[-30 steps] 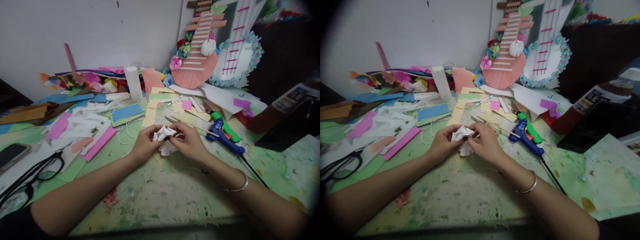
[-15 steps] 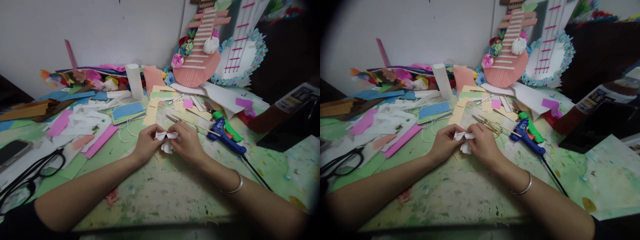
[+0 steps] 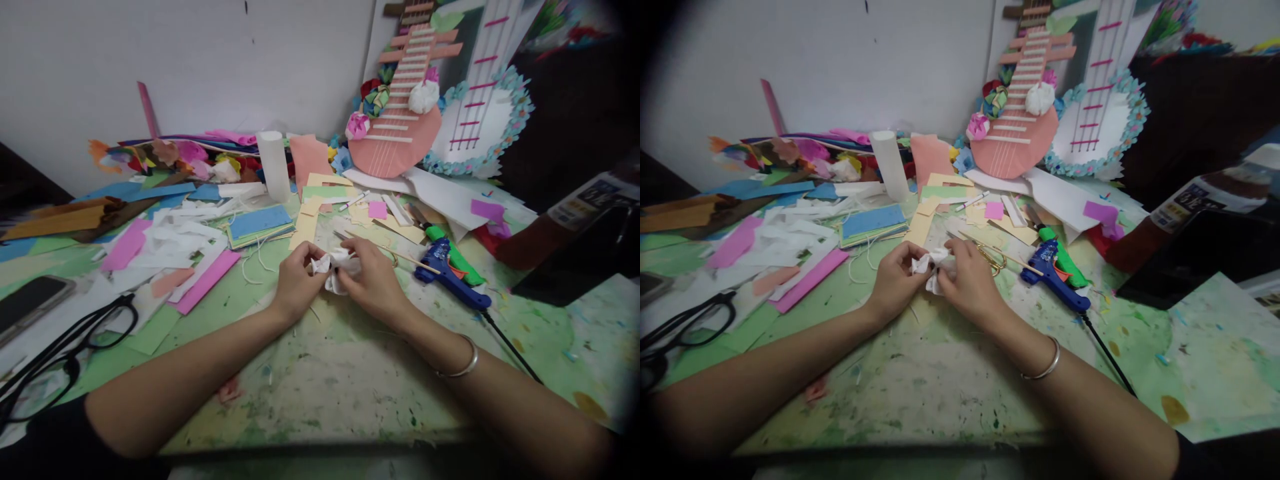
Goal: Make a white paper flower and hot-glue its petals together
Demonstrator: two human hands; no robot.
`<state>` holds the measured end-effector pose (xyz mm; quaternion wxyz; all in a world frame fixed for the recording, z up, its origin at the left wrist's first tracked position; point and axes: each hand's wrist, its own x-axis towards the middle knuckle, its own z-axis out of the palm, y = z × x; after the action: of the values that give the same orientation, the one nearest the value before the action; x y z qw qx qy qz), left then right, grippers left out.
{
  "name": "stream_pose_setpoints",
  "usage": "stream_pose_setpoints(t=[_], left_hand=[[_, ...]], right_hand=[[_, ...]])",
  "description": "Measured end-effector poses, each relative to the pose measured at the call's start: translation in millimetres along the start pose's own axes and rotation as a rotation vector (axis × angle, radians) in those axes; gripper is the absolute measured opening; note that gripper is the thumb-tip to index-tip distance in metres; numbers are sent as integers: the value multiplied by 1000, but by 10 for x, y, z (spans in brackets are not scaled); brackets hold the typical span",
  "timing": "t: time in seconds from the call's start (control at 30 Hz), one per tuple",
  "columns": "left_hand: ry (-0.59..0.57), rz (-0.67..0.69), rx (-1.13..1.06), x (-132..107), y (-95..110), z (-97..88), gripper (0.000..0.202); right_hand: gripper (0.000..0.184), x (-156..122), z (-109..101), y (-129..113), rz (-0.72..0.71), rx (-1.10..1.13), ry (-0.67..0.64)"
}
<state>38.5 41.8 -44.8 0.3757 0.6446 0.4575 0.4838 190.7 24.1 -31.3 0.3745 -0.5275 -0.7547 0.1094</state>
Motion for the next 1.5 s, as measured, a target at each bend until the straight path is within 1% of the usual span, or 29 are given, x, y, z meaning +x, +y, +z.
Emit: stream_pose_setpoints(t=[0.1, 0.17, 0.2, 0.27, 0.33, 0.37, 0.4, 0.43, 0.5, 0.57, 0.63, 0.67, 0.73, 0.77, 0.9, 1.0, 1.13, 1.27, 1.33, 1.43, 1.5], left_hand=[[-1, -61, -116, 10, -36, 2, 22], [-17, -89, -192, 1, -18, -3, 30], [-37, -102, -251, -6, 3, -12, 35], [-116, -145, -411, -17, 54, -40, 42], [-210, -222, -556, -16, 99, -76, 43], [-244, -256, -581, -9, 114, -91, 42], [-268, -265, -577, 3, 124, -102, 42], [-281, -245, -541, 18, 130, -108, 43], [-291, -152, -402, 49, 138, -104, 44], [-288, -79, -235, 73, 150, -85, 41], [-270, -72, -123, 85, 167, -65, 34], [-255, -81, -100, 86, 176, -59, 32], [-222, -107, -103, 82, 193, -54, 27], [-211, -124, -114, 79, 200, -55, 23], [-236, -156, -160, 64, 205, -55, 13], [-274, -146, -175, 52, 186, -38, 10], [-284, -156, -196, 39, 159, -25, 14], [-252, -158, -251, 37, 146, -37, 17], [-221, -169, -288, 37, 137, -38, 17], [-193, -227, -328, 30, 117, -26, 18], [-174, -269, -358, 27, 104, -13, 20]], right_hand=[[32, 40, -47, 62, 162, 140, -40], [33, 47, -75, 72, 202, 156, -44], [35, 45, -92, 67, 187, 143, -32], [39, 35, -129, 43, 120, 105, -2], [42, 21, -167, 16, 55, 80, 4], [44, 15, -182, 7, 25, 73, -2], [45, 10, -193, 2, -5, 69, -11], [46, 6, -198, 3, -39, 64, -25], [50, -1, -191, 15, -106, 46, -60], [53, -6, -172, 29, -160, 25, -86], [54, -9, -156, 33, -198, 14, -65], [54, -10, -152, 31, -209, 20, -40], [50, -10, -147, 22, -199, 63, 12], [47, -10, -145, 20, -172, 103, 34], [39, -8, -115, 33, -32, 289, 84], [38, -7, -94, 37, -35, 330, 80], [38, -14, -98, 9, -73, 279, 92], [36, -27, -108, -8, -158, 254, 100], [36, -30, -107, -10, -248, 199, 124], [33, -26, -91, -9, -412, 87, 165], [31, -20, -76, -3, -461, 43, 179]])
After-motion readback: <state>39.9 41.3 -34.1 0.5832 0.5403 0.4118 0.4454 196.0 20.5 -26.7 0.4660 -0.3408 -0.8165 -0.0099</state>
